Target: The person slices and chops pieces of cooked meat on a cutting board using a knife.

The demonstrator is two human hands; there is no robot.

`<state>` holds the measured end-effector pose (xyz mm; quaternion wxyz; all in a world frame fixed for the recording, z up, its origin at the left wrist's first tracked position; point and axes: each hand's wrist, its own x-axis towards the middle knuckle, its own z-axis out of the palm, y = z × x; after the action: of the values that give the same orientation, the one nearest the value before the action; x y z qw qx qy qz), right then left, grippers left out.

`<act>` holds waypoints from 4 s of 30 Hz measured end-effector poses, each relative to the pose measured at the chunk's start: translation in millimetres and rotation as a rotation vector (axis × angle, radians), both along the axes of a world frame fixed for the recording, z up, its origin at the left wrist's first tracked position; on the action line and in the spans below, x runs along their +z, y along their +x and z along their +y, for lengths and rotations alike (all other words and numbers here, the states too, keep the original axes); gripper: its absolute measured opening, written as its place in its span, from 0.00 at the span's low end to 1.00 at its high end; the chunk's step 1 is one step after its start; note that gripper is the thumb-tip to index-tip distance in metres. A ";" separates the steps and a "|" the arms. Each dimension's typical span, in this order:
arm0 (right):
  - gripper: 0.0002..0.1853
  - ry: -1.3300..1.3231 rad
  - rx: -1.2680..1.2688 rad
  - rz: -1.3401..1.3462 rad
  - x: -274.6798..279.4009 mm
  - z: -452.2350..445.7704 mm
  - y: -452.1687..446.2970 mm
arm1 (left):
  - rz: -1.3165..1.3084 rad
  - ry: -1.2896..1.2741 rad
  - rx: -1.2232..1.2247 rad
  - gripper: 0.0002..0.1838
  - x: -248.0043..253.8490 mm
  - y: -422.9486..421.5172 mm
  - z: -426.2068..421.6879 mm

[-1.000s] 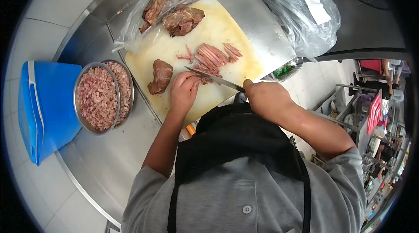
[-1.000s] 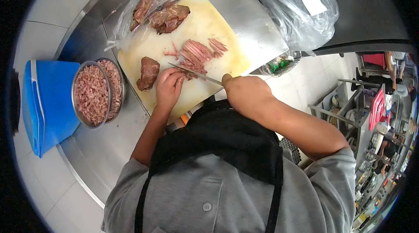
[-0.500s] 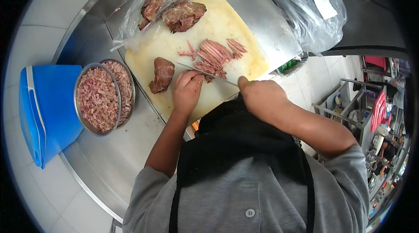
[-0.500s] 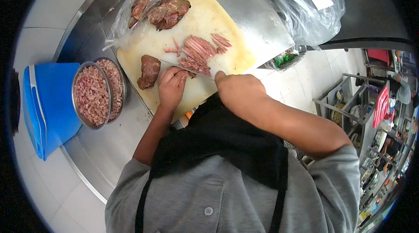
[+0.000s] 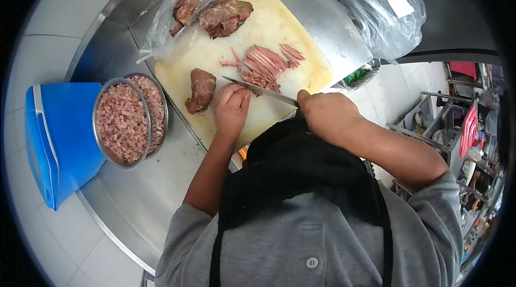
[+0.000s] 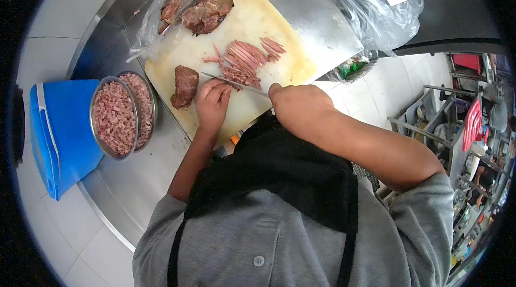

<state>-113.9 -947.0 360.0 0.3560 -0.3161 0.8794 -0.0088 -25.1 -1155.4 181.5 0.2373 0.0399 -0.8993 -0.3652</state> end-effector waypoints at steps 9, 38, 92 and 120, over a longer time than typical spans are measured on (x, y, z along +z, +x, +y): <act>0.11 -0.034 -0.049 -0.004 -35.3 -12.7 8.8 | 0.055 -0.056 -0.105 0.08 3.5 -4.2 -5.0; 0.15 -0.219 -0.697 0.081 -32.5 134.3 -2.7 | -0.281 -0.505 -0.370 0.44 33.0 -54.5 9.5; 0.16 -0.382 -0.580 0.066 -54.2 153.8 -13.9 | -0.178 -0.349 -0.228 0.16 46.2 -85.4 29.6; 0.13 -0.355 -0.405 0.124 -46.1 133.6 -15.4 | -0.263 -0.353 -0.015 0.55 27.0 -26.8 56.5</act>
<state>-129.3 -813.3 314.0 0.2315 -0.1913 0.9294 -0.2146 -51.9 -1098.9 208.5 0.1186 0.0386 -0.9727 -0.1955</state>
